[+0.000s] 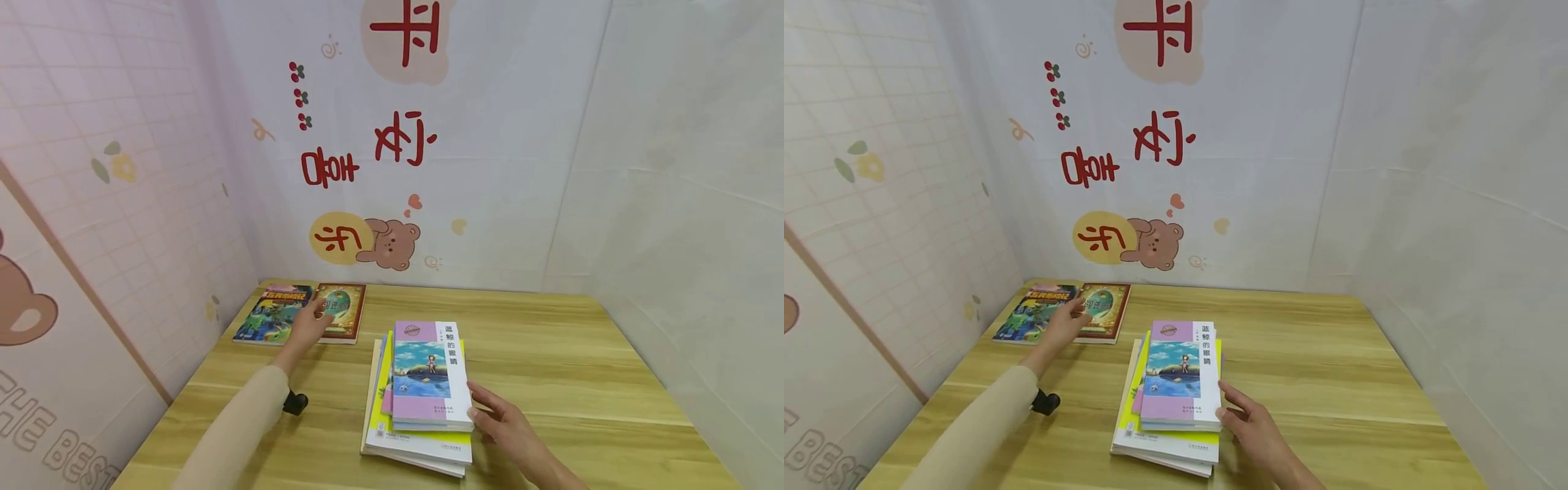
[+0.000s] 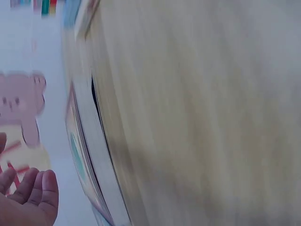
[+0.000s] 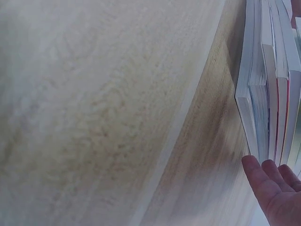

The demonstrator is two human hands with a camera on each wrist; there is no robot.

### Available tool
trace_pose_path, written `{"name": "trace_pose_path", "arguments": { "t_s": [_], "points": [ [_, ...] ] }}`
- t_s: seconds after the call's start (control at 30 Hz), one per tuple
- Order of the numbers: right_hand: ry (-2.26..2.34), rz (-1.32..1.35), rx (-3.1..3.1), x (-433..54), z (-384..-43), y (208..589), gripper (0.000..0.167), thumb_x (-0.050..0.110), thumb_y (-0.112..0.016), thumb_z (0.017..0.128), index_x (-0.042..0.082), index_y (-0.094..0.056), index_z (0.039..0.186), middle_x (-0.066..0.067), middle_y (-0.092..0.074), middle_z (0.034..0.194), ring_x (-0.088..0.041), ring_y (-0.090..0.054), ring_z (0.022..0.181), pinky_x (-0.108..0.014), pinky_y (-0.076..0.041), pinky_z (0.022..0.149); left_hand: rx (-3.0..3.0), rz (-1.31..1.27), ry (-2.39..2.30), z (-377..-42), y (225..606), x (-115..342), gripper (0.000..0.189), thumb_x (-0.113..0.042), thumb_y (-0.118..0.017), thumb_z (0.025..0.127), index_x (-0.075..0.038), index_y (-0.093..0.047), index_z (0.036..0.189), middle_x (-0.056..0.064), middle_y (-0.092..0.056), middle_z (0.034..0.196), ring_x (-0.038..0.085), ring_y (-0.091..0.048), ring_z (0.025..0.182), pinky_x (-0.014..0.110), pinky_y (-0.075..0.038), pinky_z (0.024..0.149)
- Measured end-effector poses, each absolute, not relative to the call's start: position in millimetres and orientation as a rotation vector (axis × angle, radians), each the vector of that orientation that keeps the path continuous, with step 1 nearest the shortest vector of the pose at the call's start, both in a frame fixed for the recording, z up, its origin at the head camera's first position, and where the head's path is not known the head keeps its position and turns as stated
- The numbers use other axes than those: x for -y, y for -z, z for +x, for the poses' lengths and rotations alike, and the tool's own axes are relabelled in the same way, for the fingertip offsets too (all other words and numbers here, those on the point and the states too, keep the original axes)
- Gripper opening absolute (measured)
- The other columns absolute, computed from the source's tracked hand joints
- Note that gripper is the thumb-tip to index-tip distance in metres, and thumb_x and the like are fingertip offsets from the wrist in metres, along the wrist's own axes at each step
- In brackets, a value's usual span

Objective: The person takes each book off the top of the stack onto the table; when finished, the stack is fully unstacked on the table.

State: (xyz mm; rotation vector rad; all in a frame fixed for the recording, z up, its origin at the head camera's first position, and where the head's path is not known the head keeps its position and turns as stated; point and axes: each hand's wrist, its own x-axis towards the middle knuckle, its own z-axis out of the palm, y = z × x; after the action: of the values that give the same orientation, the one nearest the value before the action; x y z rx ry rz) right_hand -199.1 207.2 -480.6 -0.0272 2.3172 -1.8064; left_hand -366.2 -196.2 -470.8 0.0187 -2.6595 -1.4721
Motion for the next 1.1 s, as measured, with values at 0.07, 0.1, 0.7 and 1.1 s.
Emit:
{"name": "trace_pose_path", "arguments": {
  "t_s": [0.07, 0.1, 0.7, 1.1],
  "points": [
    [1.817, -0.038, -2.313, -207.1, -199.7, 480.3, 0.057, 0.020, -0.067, 0.096, 0.009, -0.048, 0.148, -0.027, -0.042, 0.148, -0.026, -0.060, 0.108, -0.038, -0.050, 0.074, 2.655, -0.001, 1.494, -357.9, 469.6, 187.6, 0.057, -0.024, -0.059, 0.101, -0.004, -0.039, 0.151, 0.022, -0.048, 0.140, 0.037, -0.046, 0.127, 0.053, -0.045, 0.096],
    [1.820, -0.044, -2.314, -207.1, -199.9, 480.1, 0.057, 0.019, -0.067, 0.096, 0.008, -0.048, 0.148, -0.027, -0.042, 0.148, -0.025, -0.060, 0.107, -0.037, -0.050, 0.072, 2.652, -0.009, 1.510, -353.3, 469.3, 183.0, 0.058, -0.026, -0.059, 0.101, -0.005, -0.039, 0.151, 0.020, -0.050, 0.139, 0.036, -0.047, 0.125, 0.052, -0.045, 0.095],
    [1.786, -0.121, -2.350, -213.5, -203.3, 479.3, 0.057, 0.023, -0.067, 0.096, 0.011, -0.048, 0.149, -0.027, -0.043, 0.148, -0.033, -0.057, 0.120, -0.045, -0.053, 0.085, 2.456, -0.202, 1.994, -242.1, 476.0, 92.6, 0.068, -0.028, -0.068, 0.095, 0.005, -0.040, 0.148, 0.020, -0.057, 0.127, 0.026, -0.057, 0.110, 0.035, -0.052, 0.087],
    [1.812, -0.195, -2.292, -213.9, -200.3, 478.8, 0.058, 0.022, -0.063, 0.099, 0.008, -0.043, 0.151, -0.030, -0.039, 0.149, -0.026, -0.058, 0.116, -0.042, -0.052, 0.085, 2.540, -0.258, 1.978, -230.6, 485.1, 78.6, 0.071, -0.032, -0.070, 0.094, 0.008, -0.042, 0.145, 0.011, -0.059, 0.125, 0.026, -0.054, 0.112, 0.036, -0.048, 0.092]
  ]
}}
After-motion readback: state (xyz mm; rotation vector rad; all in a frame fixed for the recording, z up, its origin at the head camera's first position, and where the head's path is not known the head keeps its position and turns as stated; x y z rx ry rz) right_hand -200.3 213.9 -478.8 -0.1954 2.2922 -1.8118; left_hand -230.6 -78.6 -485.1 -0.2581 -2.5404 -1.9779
